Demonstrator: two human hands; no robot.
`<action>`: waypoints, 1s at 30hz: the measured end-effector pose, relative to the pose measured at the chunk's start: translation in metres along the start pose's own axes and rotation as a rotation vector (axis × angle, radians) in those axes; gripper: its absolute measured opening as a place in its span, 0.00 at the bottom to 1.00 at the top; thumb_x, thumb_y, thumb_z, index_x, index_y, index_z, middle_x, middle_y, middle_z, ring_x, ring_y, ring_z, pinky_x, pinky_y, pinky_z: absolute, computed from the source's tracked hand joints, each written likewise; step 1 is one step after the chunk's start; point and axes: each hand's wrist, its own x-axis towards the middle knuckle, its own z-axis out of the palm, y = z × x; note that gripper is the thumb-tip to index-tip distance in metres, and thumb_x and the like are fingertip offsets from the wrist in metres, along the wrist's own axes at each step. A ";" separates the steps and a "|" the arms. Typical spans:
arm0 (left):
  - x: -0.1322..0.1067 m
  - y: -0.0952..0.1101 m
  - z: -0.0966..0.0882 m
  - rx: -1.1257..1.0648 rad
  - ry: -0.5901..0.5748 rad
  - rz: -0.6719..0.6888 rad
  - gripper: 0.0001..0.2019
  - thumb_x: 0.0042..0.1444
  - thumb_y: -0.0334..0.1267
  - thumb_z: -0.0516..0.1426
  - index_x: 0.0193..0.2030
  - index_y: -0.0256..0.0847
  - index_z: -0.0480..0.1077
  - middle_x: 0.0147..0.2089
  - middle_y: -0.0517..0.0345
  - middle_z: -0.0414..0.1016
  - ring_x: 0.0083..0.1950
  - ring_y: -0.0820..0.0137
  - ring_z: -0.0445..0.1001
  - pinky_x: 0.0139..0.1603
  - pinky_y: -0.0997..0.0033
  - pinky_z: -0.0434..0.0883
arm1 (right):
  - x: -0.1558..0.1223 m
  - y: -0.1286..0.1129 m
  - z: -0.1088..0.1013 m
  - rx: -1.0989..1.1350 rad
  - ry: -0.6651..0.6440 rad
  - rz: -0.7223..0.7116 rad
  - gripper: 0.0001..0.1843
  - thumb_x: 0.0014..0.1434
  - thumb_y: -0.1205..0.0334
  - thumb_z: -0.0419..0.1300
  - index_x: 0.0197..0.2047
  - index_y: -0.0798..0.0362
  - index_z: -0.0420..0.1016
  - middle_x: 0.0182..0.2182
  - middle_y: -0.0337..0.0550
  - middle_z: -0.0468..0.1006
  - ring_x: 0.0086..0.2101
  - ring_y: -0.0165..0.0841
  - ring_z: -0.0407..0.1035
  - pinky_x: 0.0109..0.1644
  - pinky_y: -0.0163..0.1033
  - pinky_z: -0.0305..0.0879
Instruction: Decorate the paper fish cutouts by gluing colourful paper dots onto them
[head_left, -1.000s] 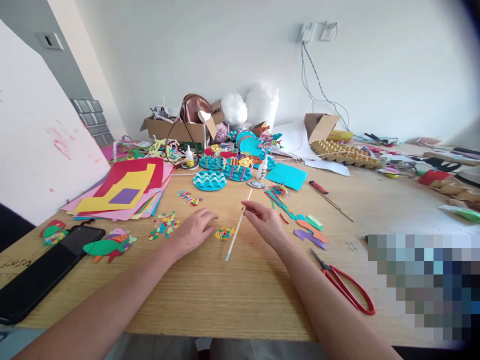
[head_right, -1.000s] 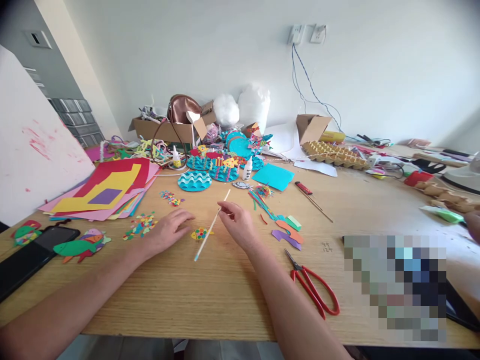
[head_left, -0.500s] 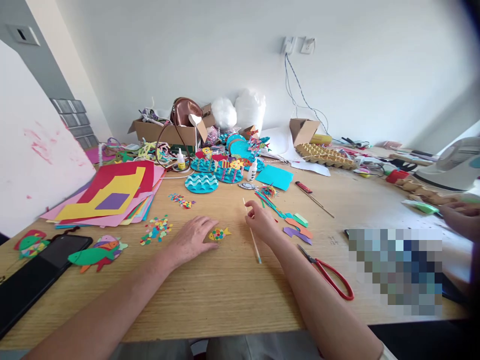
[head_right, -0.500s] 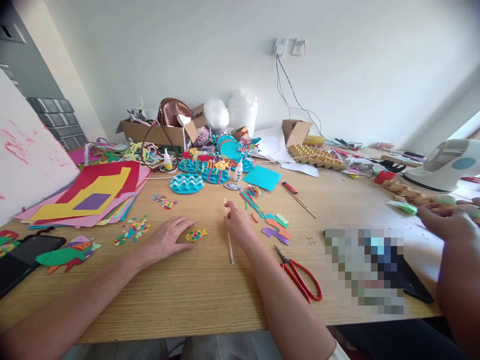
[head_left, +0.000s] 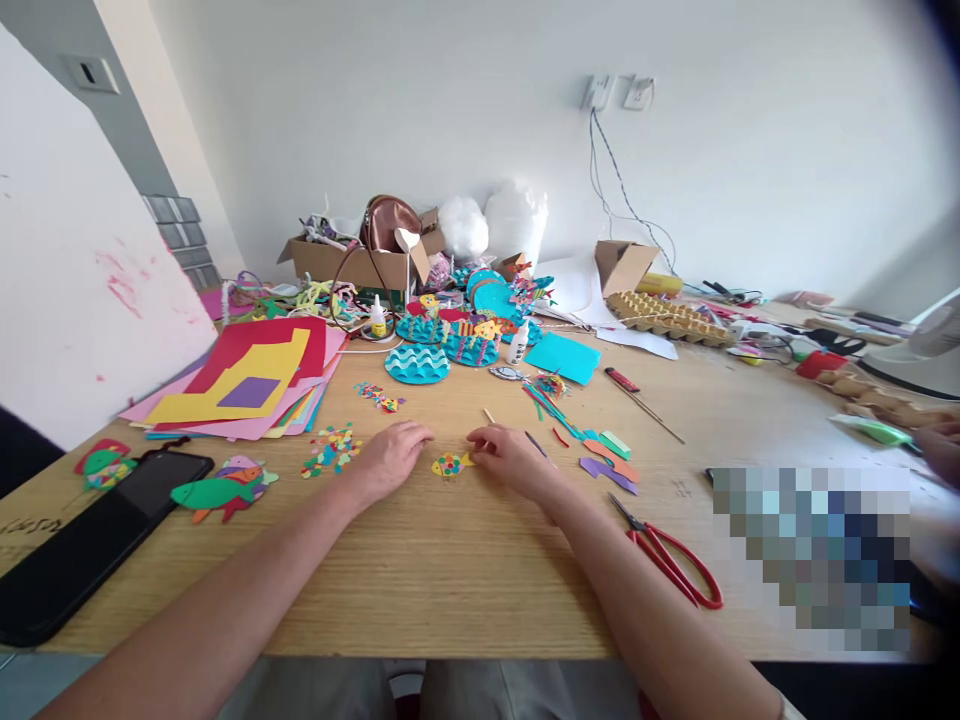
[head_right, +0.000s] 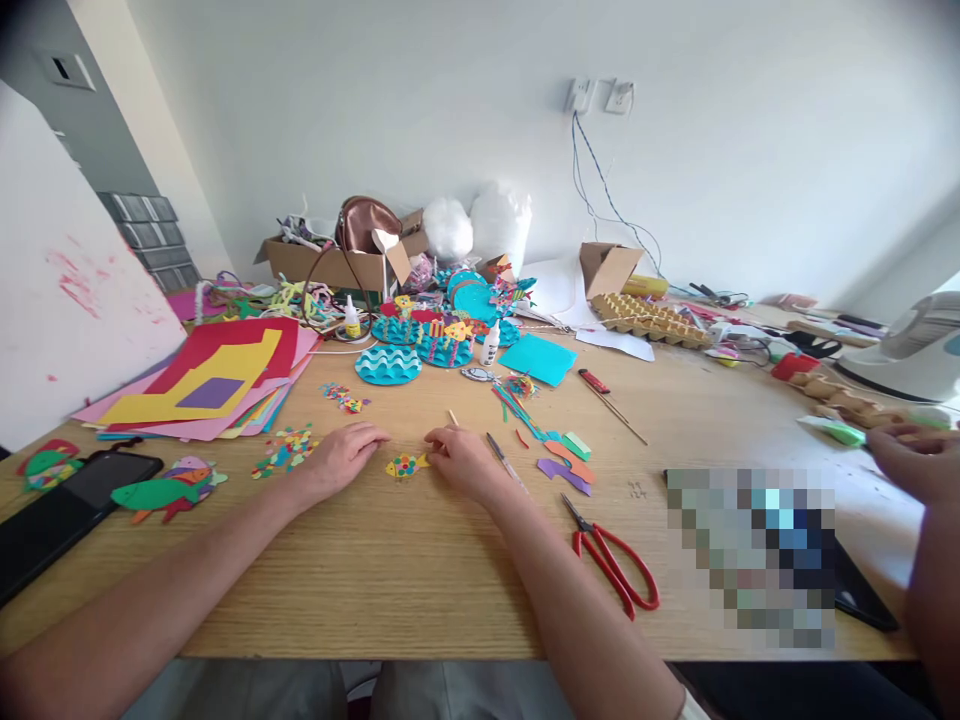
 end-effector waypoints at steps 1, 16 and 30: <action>0.000 0.001 0.001 0.007 0.002 0.005 0.12 0.57 0.25 0.48 0.42 0.36 0.69 0.39 0.52 0.73 0.42 0.68 0.70 0.46 0.68 0.67 | 0.000 -0.002 0.001 -0.001 -0.019 -0.029 0.15 0.51 0.70 0.54 0.43 0.55 0.72 0.35 0.42 0.75 0.33 0.27 0.68 0.36 0.30 0.59; -0.001 0.015 0.001 0.051 -0.081 0.012 0.13 0.57 0.26 0.47 0.41 0.37 0.71 0.37 0.53 0.73 0.40 0.68 0.71 0.43 0.70 0.67 | 0.017 -0.009 -0.005 -0.129 -0.218 -0.063 0.08 0.47 0.73 0.53 0.31 0.55 0.71 0.29 0.43 0.72 0.32 0.31 0.64 0.34 0.33 0.54; 0.001 0.014 0.004 -0.046 -0.041 -0.031 0.13 0.57 0.26 0.47 0.43 0.36 0.71 0.41 0.52 0.73 0.43 0.69 0.71 0.46 0.70 0.67 | 0.014 -0.012 -0.011 -0.043 -0.228 0.049 0.07 0.46 0.72 0.53 0.28 0.55 0.71 0.24 0.37 0.72 0.26 0.27 0.63 0.27 0.30 0.52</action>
